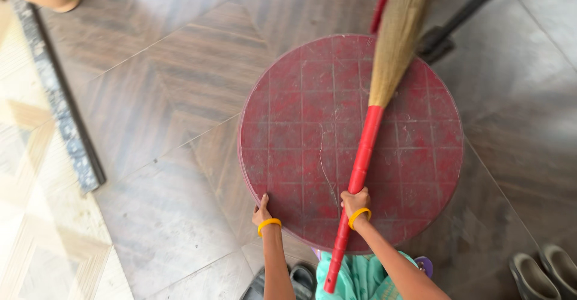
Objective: The person sweeps debris from the floor into a small hand-held dustpan using a broom, then carries the dustpan to a bucket and empties the debris into it before continuing to sweep around furniture and plants.
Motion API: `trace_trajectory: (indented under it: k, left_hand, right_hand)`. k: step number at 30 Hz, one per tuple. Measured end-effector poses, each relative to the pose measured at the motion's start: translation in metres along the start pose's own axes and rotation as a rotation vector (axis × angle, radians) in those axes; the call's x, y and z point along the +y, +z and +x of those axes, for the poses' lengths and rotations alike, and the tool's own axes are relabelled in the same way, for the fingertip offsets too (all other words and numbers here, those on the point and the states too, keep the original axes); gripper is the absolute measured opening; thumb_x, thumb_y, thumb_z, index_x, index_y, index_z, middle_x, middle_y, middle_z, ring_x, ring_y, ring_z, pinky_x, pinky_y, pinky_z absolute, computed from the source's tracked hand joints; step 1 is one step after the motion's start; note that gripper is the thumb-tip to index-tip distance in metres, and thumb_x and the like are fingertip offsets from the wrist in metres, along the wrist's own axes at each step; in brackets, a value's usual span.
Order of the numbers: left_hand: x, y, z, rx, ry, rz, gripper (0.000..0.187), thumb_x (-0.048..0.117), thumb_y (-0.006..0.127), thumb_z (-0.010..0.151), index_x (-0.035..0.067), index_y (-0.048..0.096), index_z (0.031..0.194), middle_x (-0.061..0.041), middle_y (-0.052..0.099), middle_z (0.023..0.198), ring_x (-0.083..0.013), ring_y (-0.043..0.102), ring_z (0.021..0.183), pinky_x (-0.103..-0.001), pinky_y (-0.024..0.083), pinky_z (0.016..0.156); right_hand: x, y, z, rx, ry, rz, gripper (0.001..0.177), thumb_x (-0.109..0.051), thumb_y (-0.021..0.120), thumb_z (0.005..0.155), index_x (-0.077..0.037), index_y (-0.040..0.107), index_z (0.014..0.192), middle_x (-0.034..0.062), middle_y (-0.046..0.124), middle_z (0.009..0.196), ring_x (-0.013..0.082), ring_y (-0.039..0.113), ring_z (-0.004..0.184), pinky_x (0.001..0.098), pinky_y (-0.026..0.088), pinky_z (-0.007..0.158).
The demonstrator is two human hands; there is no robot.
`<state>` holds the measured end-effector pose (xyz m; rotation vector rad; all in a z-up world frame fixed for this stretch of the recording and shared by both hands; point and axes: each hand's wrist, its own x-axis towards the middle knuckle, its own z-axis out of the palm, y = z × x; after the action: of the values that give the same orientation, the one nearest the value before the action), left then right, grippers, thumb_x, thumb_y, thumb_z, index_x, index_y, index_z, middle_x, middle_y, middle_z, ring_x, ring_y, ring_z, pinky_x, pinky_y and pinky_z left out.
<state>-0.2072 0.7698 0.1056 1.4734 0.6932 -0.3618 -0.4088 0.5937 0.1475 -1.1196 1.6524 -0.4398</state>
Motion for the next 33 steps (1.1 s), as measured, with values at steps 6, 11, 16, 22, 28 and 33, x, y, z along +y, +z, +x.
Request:
trace_trajectory:
  k: [6, 11, 16, 22, 28, 33]
  left_hand:
    - [0.02, -0.052, 0.037, 0.179, -0.067, -0.111, 0.066, 0.022, 0.092, 0.069, -0.01, 0.067, 0.121, -0.014, 0.073, 0.105, -0.0228, 0.069, 0.087, -0.034, 0.058, 0.08]
    - [0.023, -0.05, 0.055, 0.255, -0.112, -0.264, 0.076, 0.022, 0.092, 0.067, -0.014, 0.062, 0.127, -0.016, 0.072, 0.106, -0.0246, 0.069, 0.088, -0.034, 0.058, 0.082]
    - [0.018, 0.003, 0.082, 0.317, -0.103, -0.363, 0.067, 0.021, 0.092, 0.067, -0.01, 0.066, 0.121, -0.015, 0.073, 0.104, -0.0243, 0.069, 0.088, -0.036, 0.058, 0.084]
    - [0.005, 0.117, 0.1, 0.321, -0.142, -0.549, 0.052, 0.023, 0.092, 0.069, -0.001, 0.071, 0.111, -0.011, 0.072, 0.101, -0.0233, 0.068, 0.086, -0.036, 0.056, 0.082]
    - [0.014, 0.227, 0.115, 0.357, -0.136, -0.63, 0.054, 0.024, 0.091, 0.069, 0.001, 0.07, 0.112, -0.01, 0.073, 0.101, -0.0245, 0.069, 0.087, -0.038, 0.058, 0.083]
    - [0.02, 0.32, 0.129, 0.408, -0.194, -0.62, 0.061, 0.032, 0.091, 0.072, 0.0, 0.069, 0.12, -0.01, 0.073, 0.107, -0.0244, 0.068, 0.091, -0.039, 0.056, 0.087]
  right_hand:
    - [-0.007, 0.063, -0.017, -0.173, -0.116, -0.249, 0.032, -0.012, 0.072, 0.074, 0.003, 0.058, 0.099, 0.016, 0.069, 0.069, 0.0255, 0.069, 0.052, 0.0383, 0.057, 0.051]
    - [-0.051, 0.107, 0.002, -0.297, -0.259, -0.518, 0.037, -0.015, 0.073, 0.075, 0.006, 0.058, 0.101, 0.0193, 0.07, 0.073, 0.0267, 0.071, 0.057, 0.0401, 0.061, 0.057]
    - [-0.11, 0.138, 0.047, -0.342, -0.339, -0.619, 0.038, -0.016, 0.073, 0.075, 0.007, 0.058, 0.102, 0.0206, 0.07, 0.076, 0.029, 0.072, 0.059, 0.0415, 0.061, 0.058]
    - [-0.202, 0.168, 0.139, -0.368, -0.396, -0.747, 0.042, -0.017, 0.073, 0.076, 0.007, 0.058, 0.108, 0.025, 0.074, 0.083, 0.0351, 0.076, 0.068, 0.0453, 0.062, 0.065]
    - [-0.272, 0.218, 0.243, -0.307, -0.648, -0.966, 0.047, -0.024, 0.074, 0.076, 0.003, 0.062, 0.112, 0.0296, 0.07, 0.106, 0.0454, 0.069, 0.103, 0.0508, 0.056, 0.091]
    - [-0.335, 0.256, 0.325, -0.372, -0.704, -0.973, 0.047, -0.024, 0.072, 0.076, 0.002, 0.062, 0.113, 0.0287, 0.071, 0.107, 0.0445, 0.07, 0.104, 0.0503, 0.056, 0.093]
